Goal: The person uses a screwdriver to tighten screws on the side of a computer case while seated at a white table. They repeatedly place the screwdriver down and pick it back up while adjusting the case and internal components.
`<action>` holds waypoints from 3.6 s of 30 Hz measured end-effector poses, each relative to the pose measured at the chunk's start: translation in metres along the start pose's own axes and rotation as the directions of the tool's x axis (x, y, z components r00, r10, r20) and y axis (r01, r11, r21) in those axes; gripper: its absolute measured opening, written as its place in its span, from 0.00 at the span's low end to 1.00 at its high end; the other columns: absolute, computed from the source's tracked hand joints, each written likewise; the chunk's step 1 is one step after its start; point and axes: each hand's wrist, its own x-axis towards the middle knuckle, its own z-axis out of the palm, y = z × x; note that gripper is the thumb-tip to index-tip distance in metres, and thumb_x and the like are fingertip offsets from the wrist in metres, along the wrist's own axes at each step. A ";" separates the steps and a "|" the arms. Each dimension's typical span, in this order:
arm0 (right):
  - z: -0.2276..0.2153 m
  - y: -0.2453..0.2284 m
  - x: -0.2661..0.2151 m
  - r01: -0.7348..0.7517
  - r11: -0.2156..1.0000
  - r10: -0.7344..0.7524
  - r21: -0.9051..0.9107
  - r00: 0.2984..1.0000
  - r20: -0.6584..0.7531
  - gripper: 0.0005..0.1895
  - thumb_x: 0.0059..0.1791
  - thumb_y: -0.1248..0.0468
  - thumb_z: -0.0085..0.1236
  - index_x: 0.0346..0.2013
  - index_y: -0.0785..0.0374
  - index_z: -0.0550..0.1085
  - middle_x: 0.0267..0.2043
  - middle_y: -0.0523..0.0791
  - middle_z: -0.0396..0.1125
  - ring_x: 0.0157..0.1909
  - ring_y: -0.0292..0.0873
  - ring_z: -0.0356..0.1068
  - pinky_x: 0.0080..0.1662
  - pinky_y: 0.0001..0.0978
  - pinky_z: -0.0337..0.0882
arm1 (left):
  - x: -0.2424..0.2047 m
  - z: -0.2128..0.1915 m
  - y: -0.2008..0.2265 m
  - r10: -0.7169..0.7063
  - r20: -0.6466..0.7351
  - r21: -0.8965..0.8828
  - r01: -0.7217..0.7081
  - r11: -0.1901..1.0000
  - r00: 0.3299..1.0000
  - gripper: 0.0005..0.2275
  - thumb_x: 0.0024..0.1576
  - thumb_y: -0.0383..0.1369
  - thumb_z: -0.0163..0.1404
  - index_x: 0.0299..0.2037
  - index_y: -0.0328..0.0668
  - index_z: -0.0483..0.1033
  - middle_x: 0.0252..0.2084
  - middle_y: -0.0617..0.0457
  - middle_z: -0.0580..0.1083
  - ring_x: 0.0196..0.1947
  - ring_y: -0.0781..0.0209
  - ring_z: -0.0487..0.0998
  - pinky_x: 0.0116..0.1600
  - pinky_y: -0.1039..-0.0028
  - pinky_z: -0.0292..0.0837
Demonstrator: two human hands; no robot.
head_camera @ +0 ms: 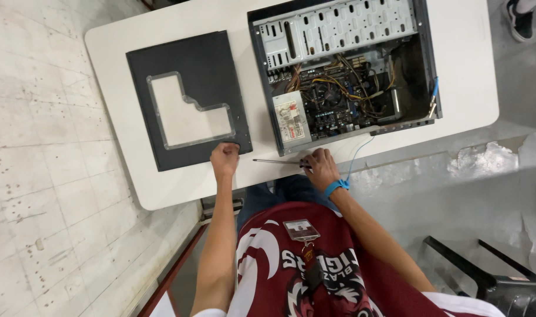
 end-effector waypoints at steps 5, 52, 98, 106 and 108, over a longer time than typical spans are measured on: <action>0.001 0.007 0.012 -0.070 0.992 0.056 -0.108 0.990 -0.131 0.17 0.51 0.48 0.72 0.48 0.46 0.76 0.47 0.41 0.52 0.51 0.46 0.57 0.50 0.41 0.63 | 0.010 0.018 0.016 0.139 -0.037 0.038 -0.138 0.990 0.990 0.07 0.67 0.29 0.57 0.50 0.44 0.89 0.41 0.42 0.85 0.40 0.48 0.89 0.41 0.61 0.88; -0.150 -0.033 -0.025 -0.001 0.815 0.252 0.580 0.901 -0.353 0.05 0.61 0.62 0.64 0.43 0.54 0.77 0.37 0.40 0.68 0.41 0.44 0.74 0.43 0.47 0.80 | -0.064 0.062 0.221 0.547 0.586 0.499 -0.798 0.339 0.598 0.50 0.61 0.67 0.58 0.89 0.54 0.52 0.77 0.43 0.67 0.79 0.46 0.64 0.77 0.22 0.59; -0.119 -0.117 -0.192 -0.577 0.251 0.778 0.777 0.598 0.193 0.22 0.66 0.44 0.55 0.59 0.56 0.82 0.42 0.58 0.81 0.45 0.61 0.83 0.46 0.56 0.80 | -0.073 0.039 0.237 0.532 0.687 0.321 -0.864 0.389 0.495 0.49 0.64 0.54 0.66 0.88 0.44 0.48 0.82 0.39 0.60 0.79 0.42 0.59 0.68 0.17 0.64; -0.117 -0.118 -0.183 -0.579 0.321 0.786 0.750 0.604 0.130 0.22 0.66 0.45 0.55 0.59 0.59 0.82 0.41 0.59 0.81 0.43 0.62 0.82 0.44 0.57 0.81 | -0.068 0.039 0.234 0.554 0.688 0.326 -0.881 0.343 0.470 0.47 0.67 0.56 0.62 0.87 0.41 0.48 0.81 0.39 0.60 0.79 0.42 0.59 0.67 0.18 0.66; -0.117 -0.118 -0.182 -0.592 0.332 0.783 0.735 0.607 0.135 0.23 0.65 0.42 0.55 0.58 0.58 0.81 0.42 0.58 0.81 0.45 0.63 0.82 0.45 0.59 0.80 | -0.066 0.040 0.232 0.555 0.688 0.330 -0.883 0.334 0.468 0.48 0.66 0.57 0.62 0.87 0.41 0.48 0.81 0.40 0.60 0.79 0.43 0.59 0.68 0.20 0.66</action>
